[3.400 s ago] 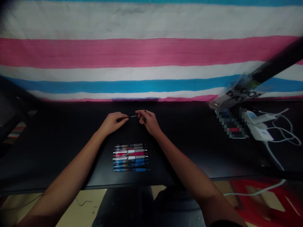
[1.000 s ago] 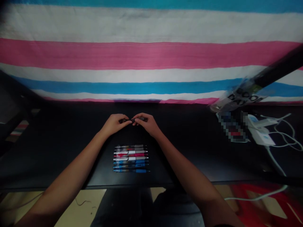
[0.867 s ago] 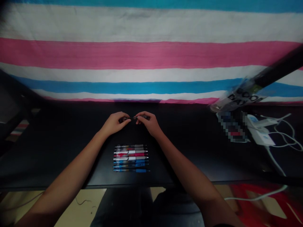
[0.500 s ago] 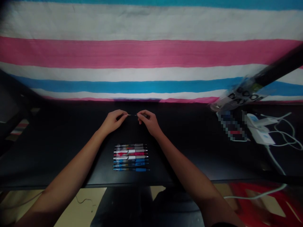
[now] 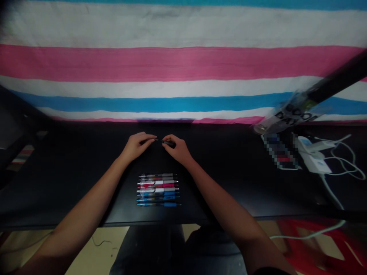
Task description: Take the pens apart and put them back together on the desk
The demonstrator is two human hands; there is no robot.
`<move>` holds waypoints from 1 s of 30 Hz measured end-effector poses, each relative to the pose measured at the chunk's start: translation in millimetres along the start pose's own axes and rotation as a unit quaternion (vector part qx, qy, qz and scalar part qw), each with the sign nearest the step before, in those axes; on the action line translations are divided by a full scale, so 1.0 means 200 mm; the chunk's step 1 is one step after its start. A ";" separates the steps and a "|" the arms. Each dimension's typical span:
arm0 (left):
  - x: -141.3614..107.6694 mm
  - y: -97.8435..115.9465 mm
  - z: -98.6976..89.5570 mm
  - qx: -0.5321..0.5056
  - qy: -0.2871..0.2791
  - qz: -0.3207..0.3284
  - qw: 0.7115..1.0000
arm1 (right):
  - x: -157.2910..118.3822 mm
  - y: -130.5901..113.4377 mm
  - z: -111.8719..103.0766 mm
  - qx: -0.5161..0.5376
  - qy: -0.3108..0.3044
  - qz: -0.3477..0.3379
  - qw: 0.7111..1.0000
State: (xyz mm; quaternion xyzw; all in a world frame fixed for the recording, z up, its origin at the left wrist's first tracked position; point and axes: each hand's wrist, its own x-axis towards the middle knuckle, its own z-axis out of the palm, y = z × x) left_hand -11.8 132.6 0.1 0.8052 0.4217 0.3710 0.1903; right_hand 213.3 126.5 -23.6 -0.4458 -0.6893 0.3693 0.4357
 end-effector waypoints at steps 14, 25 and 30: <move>0.00 0.04 -0.02 -0.014 -0.012 -0.065 0.998 | 0.02 0.00 -0.01 -0.007 0.033 -0.027 0.999; 0.01 0.02 0.00 0.001 0.005 -0.042 0.999 | 0.02 0.03 0.00 0.035 0.034 0.007 0.999; 0.01 0.01 0.00 -0.009 0.008 -0.028 1.000 | 0.02 0.02 0.00 0.052 0.031 0.026 0.998</move>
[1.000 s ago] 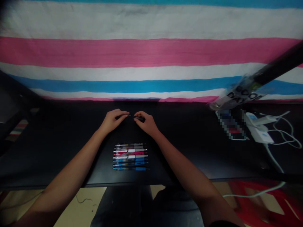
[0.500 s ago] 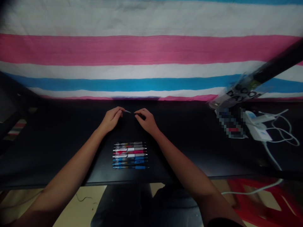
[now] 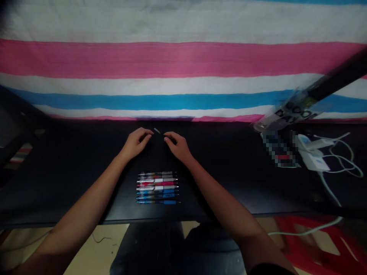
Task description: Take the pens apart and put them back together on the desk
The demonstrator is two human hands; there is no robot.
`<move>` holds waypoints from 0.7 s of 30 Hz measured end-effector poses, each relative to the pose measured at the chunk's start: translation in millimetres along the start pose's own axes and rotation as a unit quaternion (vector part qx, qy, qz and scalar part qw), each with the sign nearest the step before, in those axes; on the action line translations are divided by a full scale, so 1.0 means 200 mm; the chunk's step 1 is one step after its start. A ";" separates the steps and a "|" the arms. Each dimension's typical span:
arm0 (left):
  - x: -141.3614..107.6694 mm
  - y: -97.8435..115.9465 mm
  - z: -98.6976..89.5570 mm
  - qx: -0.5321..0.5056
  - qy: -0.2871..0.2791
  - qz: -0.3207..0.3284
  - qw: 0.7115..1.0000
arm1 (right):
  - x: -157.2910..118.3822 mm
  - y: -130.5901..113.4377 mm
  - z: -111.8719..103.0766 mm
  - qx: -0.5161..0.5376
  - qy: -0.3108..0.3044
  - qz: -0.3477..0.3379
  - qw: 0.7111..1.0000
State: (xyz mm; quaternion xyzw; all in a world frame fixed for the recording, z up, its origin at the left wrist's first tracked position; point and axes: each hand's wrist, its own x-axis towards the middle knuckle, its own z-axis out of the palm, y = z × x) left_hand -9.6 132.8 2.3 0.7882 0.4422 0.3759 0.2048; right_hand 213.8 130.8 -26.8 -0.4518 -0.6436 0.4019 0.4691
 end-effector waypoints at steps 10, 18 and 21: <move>-0.01 -0.02 0.01 -0.017 -0.038 -0.018 0.999 | -0.01 0.00 -0.01 -0.037 -0.004 -0.026 0.999; -0.02 0.01 0.00 -0.020 -0.045 -0.005 0.999 | -0.01 0.00 -0.01 -0.034 -0.008 -0.020 0.999; -0.02 0.02 0.00 -0.018 -0.055 -0.006 0.998 | 0.00 -0.01 -0.01 -0.037 -0.007 -0.019 0.999</move>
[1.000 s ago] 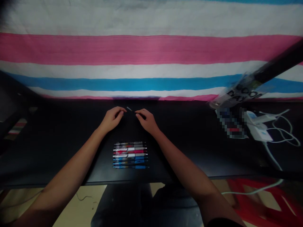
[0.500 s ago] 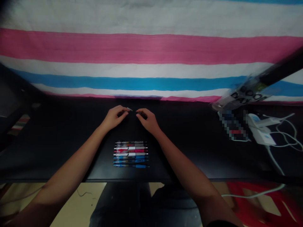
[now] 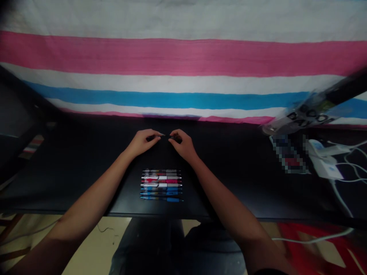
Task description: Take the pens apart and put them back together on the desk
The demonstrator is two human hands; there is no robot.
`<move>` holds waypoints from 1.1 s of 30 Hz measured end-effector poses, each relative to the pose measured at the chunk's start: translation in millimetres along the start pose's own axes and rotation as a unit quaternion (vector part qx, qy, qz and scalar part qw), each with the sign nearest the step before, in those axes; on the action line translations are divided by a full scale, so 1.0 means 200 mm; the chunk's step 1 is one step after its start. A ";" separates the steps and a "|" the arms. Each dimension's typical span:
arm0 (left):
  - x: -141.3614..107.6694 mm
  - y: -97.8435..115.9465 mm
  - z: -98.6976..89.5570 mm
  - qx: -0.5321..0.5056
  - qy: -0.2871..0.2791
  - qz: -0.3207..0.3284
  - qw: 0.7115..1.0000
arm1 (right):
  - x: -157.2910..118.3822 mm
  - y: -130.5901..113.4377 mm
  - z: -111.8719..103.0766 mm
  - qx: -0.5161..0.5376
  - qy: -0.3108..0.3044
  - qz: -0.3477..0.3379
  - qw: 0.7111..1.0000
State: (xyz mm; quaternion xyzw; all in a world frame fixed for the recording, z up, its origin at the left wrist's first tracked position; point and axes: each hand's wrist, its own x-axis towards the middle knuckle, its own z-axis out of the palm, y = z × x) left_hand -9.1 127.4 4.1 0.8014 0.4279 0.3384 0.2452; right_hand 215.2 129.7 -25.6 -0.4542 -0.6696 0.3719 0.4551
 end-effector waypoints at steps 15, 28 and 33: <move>0.00 0.01 0.00 -0.001 0.013 -0.024 1.000 | 0.00 0.01 -0.01 -0.012 -0.005 -0.003 1.000; 0.00 0.00 0.01 -0.020 0.018 -0.026 0.999 | 0.00 0.01 -0.01 -0.035 -0.002 -0.003 0.999; 0.00 0.00 0.01 -0.014 0.023 -0.022 0.999 | 0.00 0.01 -0.01 -0.043 0.005 -0.006 0.999</move>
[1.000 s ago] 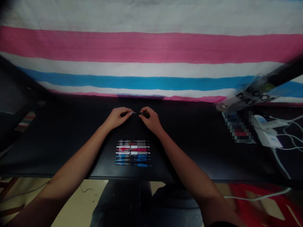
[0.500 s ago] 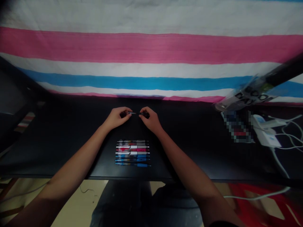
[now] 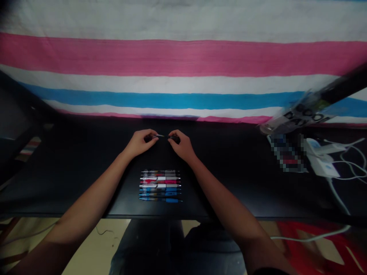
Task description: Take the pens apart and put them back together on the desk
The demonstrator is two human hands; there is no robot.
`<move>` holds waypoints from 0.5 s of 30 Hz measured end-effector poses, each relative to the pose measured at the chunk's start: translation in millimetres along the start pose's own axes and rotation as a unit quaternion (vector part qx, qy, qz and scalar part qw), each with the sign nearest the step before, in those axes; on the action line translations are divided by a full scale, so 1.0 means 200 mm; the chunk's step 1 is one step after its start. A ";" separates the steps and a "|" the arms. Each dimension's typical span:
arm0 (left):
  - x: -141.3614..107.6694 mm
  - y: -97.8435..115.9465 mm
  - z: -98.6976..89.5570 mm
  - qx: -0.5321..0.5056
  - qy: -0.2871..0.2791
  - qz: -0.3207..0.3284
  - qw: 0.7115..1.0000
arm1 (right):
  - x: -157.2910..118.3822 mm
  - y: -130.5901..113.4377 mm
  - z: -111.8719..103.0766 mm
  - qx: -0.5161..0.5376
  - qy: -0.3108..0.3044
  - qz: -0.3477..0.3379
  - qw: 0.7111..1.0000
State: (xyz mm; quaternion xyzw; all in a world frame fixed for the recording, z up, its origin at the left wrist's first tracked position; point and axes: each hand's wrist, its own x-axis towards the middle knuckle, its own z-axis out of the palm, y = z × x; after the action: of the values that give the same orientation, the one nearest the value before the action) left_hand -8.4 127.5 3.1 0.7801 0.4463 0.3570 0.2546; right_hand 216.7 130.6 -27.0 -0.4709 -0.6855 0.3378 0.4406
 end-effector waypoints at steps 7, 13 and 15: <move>0.00 -0.01 0.00 0.011 0.012 -0.001 1.000 | 0.00 0.00 0.00 -0.007 0.000 -0.001 1.000; 0.00 -0.01 0.00 0.017 0.018 0.001 1.000 | 0.00 -0.01 0.00 -0.009 -0.001 0.005 1.000; 0.00 -0.01 0.00 0.021 0.020 0.002 1.000 | 0.00 -0.01 0.00 -0.013 -0.001 0.007 1.000</move>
State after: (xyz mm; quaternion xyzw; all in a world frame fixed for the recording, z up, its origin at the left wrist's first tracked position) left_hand -9.8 128.7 1.9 0.7785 0.4575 0.3637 0.2286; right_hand 216.3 129.6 -24.2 -0.4811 -0.6868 0.3325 0.4316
